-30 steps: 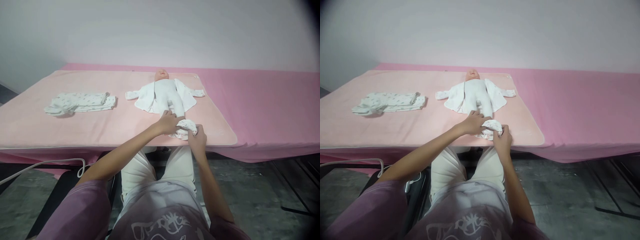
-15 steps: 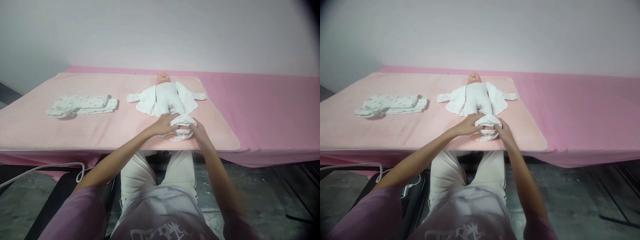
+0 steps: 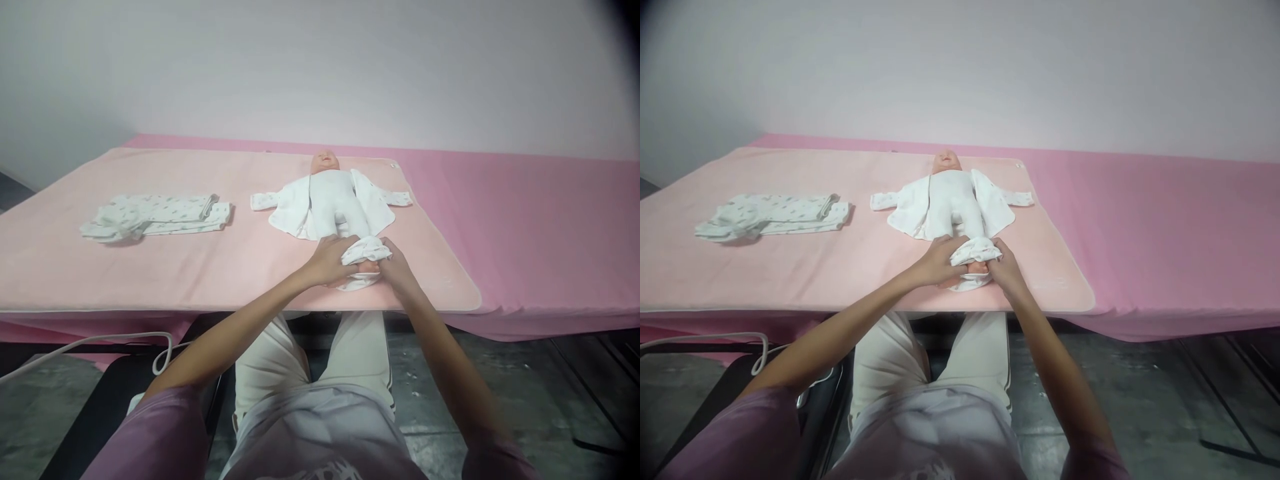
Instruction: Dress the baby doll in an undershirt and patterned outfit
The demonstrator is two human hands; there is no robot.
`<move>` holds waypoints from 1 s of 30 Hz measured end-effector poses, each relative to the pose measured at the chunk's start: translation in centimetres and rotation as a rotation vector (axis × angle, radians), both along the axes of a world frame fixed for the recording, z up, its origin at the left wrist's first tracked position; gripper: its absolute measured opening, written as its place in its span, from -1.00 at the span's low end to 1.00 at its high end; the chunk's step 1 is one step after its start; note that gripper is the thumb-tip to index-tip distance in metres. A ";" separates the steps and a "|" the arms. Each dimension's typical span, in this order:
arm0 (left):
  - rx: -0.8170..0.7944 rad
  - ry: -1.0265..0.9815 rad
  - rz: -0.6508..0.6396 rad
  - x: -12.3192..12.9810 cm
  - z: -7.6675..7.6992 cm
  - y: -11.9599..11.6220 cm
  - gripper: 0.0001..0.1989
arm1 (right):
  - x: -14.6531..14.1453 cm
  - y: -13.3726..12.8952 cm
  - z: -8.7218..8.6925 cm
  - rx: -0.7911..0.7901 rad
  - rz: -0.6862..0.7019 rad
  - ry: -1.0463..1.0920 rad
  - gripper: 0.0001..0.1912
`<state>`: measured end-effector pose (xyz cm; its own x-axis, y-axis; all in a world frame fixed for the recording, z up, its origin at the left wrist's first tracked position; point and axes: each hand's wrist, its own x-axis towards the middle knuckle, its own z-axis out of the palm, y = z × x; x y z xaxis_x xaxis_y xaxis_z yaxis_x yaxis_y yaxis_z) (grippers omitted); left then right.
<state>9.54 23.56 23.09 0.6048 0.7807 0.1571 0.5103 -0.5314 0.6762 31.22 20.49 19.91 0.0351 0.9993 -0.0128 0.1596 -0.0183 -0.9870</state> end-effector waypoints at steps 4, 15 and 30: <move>-0.099 -0.228 -0.076 -0.9 0.0 0.7 -0.64 | 1.0 0.0 -0.7 0.155 0.116 -0.111 -0.71; -0.019 -0.021 0.051 -5.1 2.2 0.1 -0.48 | 5.9 3.8 4.9 0.151 0.559 -0.319 -0.48; -0.330 -0.325 0.378 -6.4 -2.5 4.0 -0.38 | 1.5 9.2 2.6 0.138 0.331 -0.514 -0.39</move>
